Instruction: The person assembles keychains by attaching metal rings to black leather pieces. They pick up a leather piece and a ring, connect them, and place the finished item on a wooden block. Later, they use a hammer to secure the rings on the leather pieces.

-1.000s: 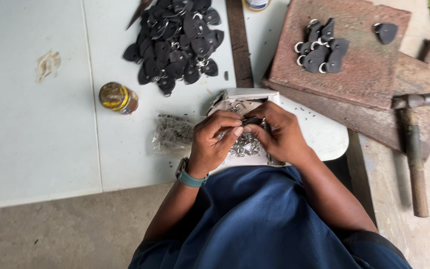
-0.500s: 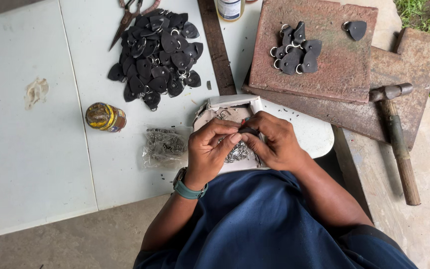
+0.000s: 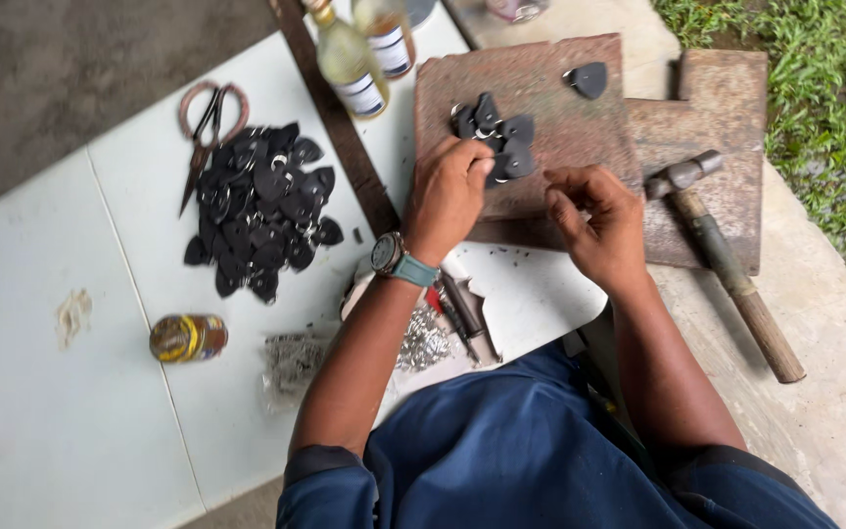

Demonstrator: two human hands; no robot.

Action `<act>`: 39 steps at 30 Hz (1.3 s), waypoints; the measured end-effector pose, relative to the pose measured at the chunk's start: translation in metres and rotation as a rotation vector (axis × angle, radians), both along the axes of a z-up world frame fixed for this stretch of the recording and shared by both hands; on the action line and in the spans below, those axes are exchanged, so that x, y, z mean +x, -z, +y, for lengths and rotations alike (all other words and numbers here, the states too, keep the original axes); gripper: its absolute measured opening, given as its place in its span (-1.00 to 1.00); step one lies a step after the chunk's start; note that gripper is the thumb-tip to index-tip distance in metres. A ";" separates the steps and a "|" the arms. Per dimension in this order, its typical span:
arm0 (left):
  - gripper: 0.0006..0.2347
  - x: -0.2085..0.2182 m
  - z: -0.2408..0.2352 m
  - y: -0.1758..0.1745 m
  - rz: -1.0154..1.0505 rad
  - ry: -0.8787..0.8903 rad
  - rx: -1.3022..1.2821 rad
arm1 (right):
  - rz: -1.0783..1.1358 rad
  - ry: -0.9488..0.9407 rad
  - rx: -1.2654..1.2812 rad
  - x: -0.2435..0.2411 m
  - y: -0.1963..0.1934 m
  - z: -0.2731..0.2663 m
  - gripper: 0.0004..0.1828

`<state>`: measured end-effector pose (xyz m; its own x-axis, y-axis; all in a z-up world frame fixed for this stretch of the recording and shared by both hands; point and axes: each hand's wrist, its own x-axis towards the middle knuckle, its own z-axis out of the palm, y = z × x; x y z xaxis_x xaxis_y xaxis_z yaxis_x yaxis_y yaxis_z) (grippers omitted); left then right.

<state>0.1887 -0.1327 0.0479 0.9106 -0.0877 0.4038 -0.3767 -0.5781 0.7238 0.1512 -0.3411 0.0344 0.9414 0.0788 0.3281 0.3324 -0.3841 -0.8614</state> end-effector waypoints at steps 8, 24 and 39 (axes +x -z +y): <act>-0.80 0.084 -0.076 0.006 -0.062 0.059 0.322 | -0.015 0.092 0.022 0.008 0.017 -0.015 -0.73; -0.79 0.068 -0.078 0.020 -0.008 0.290 -0.134 | -0.040 -0.096 0.301 -0.002 0.012 -0.020 -0.67; -0.84 -0.157 0.142 -0.001 0.202 -0.072 -0.571 | -0.016 -0.246 -0.118 -0.055 0.004 0.067 -0.49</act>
<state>0.0318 0.0097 0.0487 0.9697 0.1562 0.1878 -0.1743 -0.0959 0.9800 0.0957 -0.2743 0.0301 0.8838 0.3431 0.3180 0.4416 -0.3879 -0.8090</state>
